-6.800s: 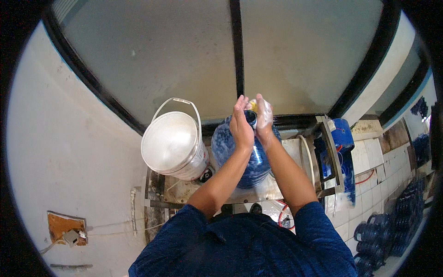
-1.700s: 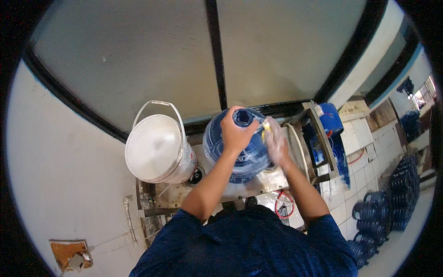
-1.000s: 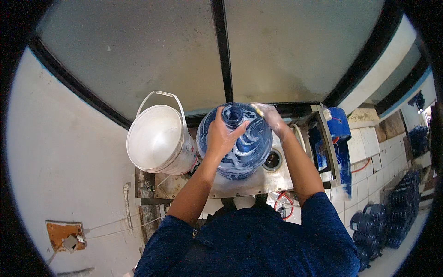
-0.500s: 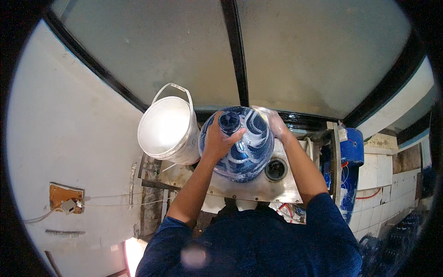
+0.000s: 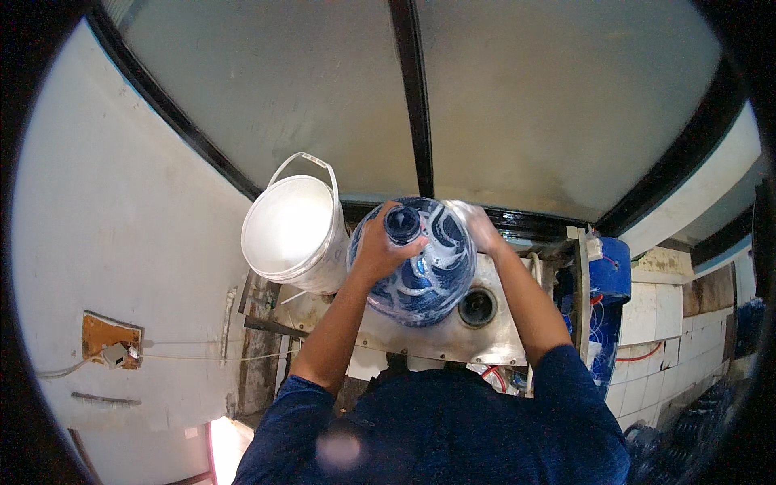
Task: The person fills a large blue water dispenser with water from a hose. They then use a sponge to scrub the exterior of the dispenser with soapy water, covering the entire surface area.
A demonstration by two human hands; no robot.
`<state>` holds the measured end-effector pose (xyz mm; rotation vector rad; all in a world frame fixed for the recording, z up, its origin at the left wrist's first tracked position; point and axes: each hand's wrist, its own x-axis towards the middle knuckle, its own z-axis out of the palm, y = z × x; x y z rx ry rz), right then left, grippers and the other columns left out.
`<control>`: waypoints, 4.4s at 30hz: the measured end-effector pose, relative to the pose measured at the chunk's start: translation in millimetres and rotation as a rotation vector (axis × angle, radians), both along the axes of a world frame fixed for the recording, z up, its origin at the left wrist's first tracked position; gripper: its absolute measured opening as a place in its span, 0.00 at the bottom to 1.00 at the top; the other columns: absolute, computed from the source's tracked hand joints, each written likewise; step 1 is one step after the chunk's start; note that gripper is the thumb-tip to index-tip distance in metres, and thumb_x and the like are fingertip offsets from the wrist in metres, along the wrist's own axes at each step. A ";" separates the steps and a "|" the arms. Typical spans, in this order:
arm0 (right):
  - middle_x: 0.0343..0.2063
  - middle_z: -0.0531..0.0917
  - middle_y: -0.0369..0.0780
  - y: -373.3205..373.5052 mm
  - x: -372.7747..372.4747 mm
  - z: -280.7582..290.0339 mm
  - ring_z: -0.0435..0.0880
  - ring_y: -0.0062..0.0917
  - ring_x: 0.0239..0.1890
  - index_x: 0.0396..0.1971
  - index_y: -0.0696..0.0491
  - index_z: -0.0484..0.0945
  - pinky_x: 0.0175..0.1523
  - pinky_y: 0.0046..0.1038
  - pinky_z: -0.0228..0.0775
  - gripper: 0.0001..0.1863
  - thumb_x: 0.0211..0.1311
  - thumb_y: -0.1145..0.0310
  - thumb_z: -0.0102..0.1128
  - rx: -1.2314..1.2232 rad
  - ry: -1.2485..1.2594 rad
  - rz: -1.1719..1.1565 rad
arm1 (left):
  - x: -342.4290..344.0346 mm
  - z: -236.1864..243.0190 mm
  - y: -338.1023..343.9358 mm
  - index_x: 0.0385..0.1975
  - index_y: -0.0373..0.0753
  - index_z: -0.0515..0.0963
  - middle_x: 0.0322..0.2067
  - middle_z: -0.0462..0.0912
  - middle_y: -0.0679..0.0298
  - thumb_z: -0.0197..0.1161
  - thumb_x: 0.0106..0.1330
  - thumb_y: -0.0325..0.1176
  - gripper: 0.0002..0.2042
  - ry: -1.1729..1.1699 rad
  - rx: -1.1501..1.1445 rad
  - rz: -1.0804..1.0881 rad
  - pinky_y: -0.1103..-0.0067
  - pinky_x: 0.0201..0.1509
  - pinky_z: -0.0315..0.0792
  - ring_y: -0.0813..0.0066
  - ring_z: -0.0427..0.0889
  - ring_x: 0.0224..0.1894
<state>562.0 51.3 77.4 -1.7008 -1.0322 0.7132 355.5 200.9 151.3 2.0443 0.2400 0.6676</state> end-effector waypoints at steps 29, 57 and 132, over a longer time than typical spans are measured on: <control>0.76 0.58 0.47 -35.9 -103.8 -43.1 0.55 0.33 0.77 0.75 0.64 0.52 0.79 0.33 0.41 0.48 0.74 0.35 0.36 0.485 -0.155 -0.275 | 24.6 7.9 -0.4 0.32 0.34 0.80 0.29 0.85 0.63 0.74 0.48 0.26 0.12 -0.206 -0.138 0.256 0.78 0.44 0.76 0.75 0.83 0.35; 0.76 0.58 0.49 -79.2 -121.9 -1.9 0.54 0.39 0.79 0.76 0.59 0.54 0.81 0.38 0.36 0.36 0.80 0.49 0.35 0.261 -0.468 -0.471 | 64.4 4.1 -64.0 0.33 0.36 0.80 0.29 0.84 0.66 0.78 0.49 0.28 0.14 -0.284 -0.312 0.414 0.78 0.41 0.77 0.78 0.83 0.32; 0.66 0.73 0.45 92.3 -171.2 47.9 0.63 0.35 0.74 0.60 0.54 0.78 0.80 0.42 0.43 0.22 0.70 0.66 0.49 -0.547 -1.256 0.408 | 85.8 35.4 19.1 0.46 0.35 0.80 0.44 0.86 0.60 0.80 0.53 0.35 0.22 0.164 -0.133 -0.341 0.78 0.52 0.75 0.77 0.82 0.45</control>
